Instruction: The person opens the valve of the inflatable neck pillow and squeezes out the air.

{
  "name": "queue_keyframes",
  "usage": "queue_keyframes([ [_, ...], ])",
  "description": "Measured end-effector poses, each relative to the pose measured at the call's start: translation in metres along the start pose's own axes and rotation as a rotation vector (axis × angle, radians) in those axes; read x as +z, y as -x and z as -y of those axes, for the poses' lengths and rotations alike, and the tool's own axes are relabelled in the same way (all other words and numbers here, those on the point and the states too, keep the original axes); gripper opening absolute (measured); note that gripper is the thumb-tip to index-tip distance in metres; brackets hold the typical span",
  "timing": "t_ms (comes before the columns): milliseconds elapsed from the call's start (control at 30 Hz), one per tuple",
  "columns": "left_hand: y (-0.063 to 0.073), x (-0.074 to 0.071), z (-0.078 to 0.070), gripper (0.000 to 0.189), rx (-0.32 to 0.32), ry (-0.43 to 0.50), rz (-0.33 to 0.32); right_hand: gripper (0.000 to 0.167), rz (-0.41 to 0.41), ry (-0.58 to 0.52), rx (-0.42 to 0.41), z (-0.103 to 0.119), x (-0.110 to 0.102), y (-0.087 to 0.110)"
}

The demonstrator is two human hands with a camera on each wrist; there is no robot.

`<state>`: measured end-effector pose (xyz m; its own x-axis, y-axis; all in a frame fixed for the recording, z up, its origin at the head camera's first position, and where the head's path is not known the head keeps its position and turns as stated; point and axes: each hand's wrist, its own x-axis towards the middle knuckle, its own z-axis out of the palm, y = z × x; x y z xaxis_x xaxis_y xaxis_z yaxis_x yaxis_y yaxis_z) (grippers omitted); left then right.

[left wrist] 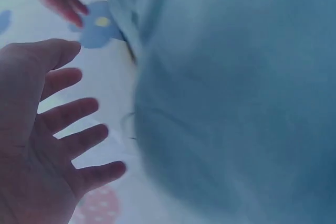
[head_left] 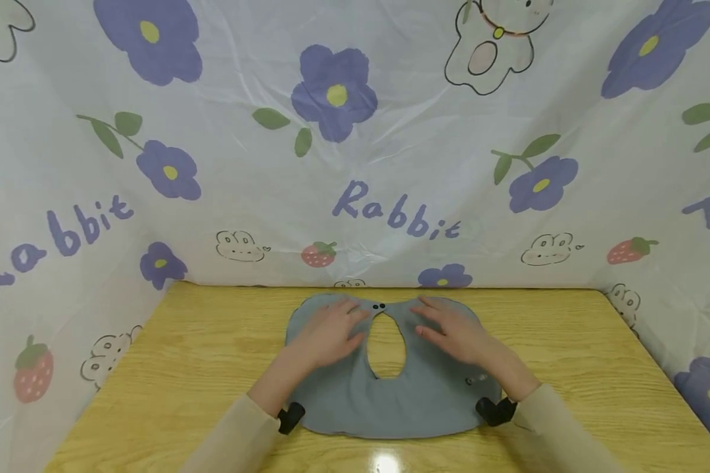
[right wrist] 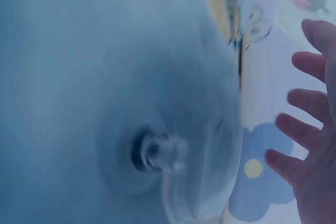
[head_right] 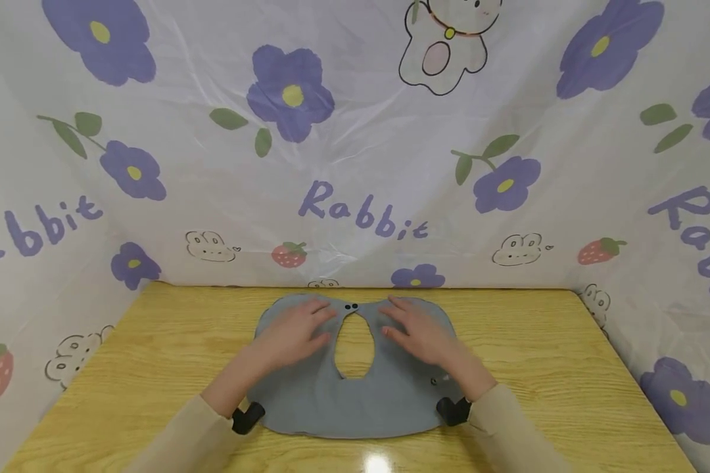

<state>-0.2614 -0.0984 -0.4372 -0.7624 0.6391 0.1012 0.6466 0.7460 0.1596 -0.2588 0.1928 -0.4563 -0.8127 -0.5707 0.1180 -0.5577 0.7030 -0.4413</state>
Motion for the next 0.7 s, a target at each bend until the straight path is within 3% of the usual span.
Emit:
queue_keyframes([
  [200,-0.019,0.015,0.013,0.048,-0.11,-0.028,0.084,0.052,0.024,0.113,-0.005,-0.013,0.005,-0.019],
  [433,-0.027,0.026,0.021,0.046,-0.136,-0.072,0.132,0.058,0.128,0.177,0.024,-0.014,0.021,-0.028],
  [700,-0.028,0.031,0.022,0.045,-0.156,-0.082,0.205,0.061,0.189,0.211,0.079,-0.018,0.03,-0.03],
])
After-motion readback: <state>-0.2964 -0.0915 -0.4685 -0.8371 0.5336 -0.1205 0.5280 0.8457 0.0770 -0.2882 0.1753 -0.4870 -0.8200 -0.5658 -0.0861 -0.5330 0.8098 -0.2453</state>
